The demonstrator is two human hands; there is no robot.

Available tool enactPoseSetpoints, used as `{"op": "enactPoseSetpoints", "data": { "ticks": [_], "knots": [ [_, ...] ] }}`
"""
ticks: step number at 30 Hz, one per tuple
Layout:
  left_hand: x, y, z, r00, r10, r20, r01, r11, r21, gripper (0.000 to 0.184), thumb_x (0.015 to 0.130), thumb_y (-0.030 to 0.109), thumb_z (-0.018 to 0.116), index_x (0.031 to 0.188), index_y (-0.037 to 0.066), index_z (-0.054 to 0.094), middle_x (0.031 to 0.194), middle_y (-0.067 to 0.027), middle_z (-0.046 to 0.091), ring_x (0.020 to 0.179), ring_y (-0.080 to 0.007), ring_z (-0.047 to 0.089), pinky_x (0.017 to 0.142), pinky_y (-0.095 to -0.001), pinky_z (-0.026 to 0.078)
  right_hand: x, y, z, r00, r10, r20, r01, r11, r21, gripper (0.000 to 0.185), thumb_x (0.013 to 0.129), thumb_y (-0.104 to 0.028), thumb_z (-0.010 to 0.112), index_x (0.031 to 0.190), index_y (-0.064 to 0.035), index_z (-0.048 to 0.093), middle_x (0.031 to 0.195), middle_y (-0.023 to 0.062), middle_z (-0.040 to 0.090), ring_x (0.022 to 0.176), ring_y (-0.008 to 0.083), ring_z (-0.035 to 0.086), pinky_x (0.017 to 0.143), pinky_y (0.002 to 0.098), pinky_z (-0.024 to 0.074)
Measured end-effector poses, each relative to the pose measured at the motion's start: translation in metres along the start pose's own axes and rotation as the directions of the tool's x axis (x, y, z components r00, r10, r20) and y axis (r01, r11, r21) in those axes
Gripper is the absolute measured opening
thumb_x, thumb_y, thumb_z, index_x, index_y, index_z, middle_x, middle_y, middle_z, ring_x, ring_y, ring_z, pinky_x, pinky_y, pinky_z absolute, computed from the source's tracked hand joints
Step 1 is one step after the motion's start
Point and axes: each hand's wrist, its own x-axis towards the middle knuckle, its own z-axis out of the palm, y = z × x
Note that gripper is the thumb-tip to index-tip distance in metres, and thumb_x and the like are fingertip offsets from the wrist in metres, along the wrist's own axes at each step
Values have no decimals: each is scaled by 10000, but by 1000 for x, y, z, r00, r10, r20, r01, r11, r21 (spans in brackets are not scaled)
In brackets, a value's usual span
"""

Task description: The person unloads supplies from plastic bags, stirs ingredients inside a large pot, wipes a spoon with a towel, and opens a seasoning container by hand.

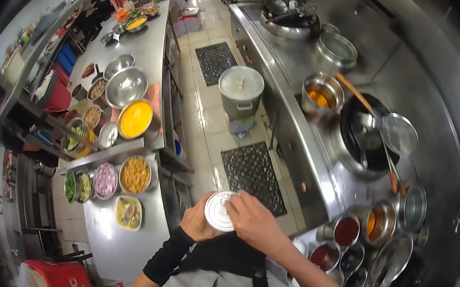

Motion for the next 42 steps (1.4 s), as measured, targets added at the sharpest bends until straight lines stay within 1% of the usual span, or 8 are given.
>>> {"op": "enactPoseSetpoints", "data": {
  "ticks": [5, 12, 21, 24, 28, 32, 36, 42],
  "knots": [
    [102, -4, -42, 992, -103, -73, 104, 994, 9, 992, 645, 318, 947, 1442, 46, 422, 1228, -200, 677, 1074, -422, 688, 878, -485, 587, 112, 85, -16, 973, -231, 5, 231, 971, -68, 322, 754, -101, 659, 1026, 70, 662, 1038, 153, 623, 1078, 295, 610, 920, 353, 505],
    [230, -71, -95, 979, -149, -139, 163, 982, 96, 1019, 623, 340, 963, 1433, 24, 431, 1237, -225, 671, 1102, -417, 684, 881, -484, 583, 258, 183, 13, 951, -309, 2, 308, 949, -59, 219, 735, -135, 680, 898, 12, 675, 918, 89, 585, 920, 226, 567, 798, 311, 474],
    [413, -174, -207, 947, -179, -268, 196, 980, 39, 930, 675, 331, 924, 1425, 54, 449, 1257, -197, 654, 1041, -428, 691, 838, -507, 587, 496, 289, 37, 888, -457, 52, 458, 889, -7, 238, 755, -97, 670, 955, 31, 661, 957, 100, 594, 971, 260, 618, 857, 360, 534],
    [472, -197, -250, 957, -143, -251, 164, 984, 63, 906, 672, 299, 917, 1424, 89, 456, 1256, -172, 659, 1032, -430, 685, 832, -518, 582, 565, 329, 41, 879, -425, 217, 405, 905, 131, 285, 779, -80, 650, 1045, 21, 648, 1030, 121, 616, 988, 280, 627, 872, 380, 540],
    [541, -231, -287, 950, -207, -235, 222, 974, 38, 892, 666, 268, 912, 1420, 111, 461, 1232, -167, 671, 1025, -440, 678, 837, -521, 573, 647, 366, 50, 873, -412, 260, 409, 910, 71, 261, 794, -83, 650, 1037, 11, 638, 1016, 122, 614, 950, 279, 637, 833, 367, 554],
    [614, -281, -323, 912, -345, -223, 337, 939, -71, 890, 679, 286, 912, 1426, 112, 458, 1250, -194, 664, 1049, -451, 668, 867, -524, 565, 743, 416, 83, 886, -431, 170, 405, 899, 166, 200, 765, -52, 679, 945, 19, 627, 981, 120, 584, 971, 266, 614, 812, 359, 566],
    [704, -333, -374, 876, -427, -223, 418, 904, -88, 905, 677, 274, 913, 1436, 113, 448, 1280, -197, 643, 1091, -453, 647, 891, -522, 556, 849, 479, 117, 857, -476, 198, 443, 876, 189, 254, 794, -49, 662, 1038, 21, 646, 1010, 139, 614, 1004, 292, 630, 806, 377, 564],
    [839, -442, -443, 850, -334, -407, 387, 921, 53, 977, 645, 295, 935, 1447, 79, 420, 1277, -190, 648, 1061, -453, 662, 831, -513, 575, 1016, 564, 174, 790, -587, 177, 552, 807, 211, 219, 786, -53, 639, 986, 37, 630, 1010, 144, 603, 992, 297, 609, 795, 355, 579]
  ]
}}
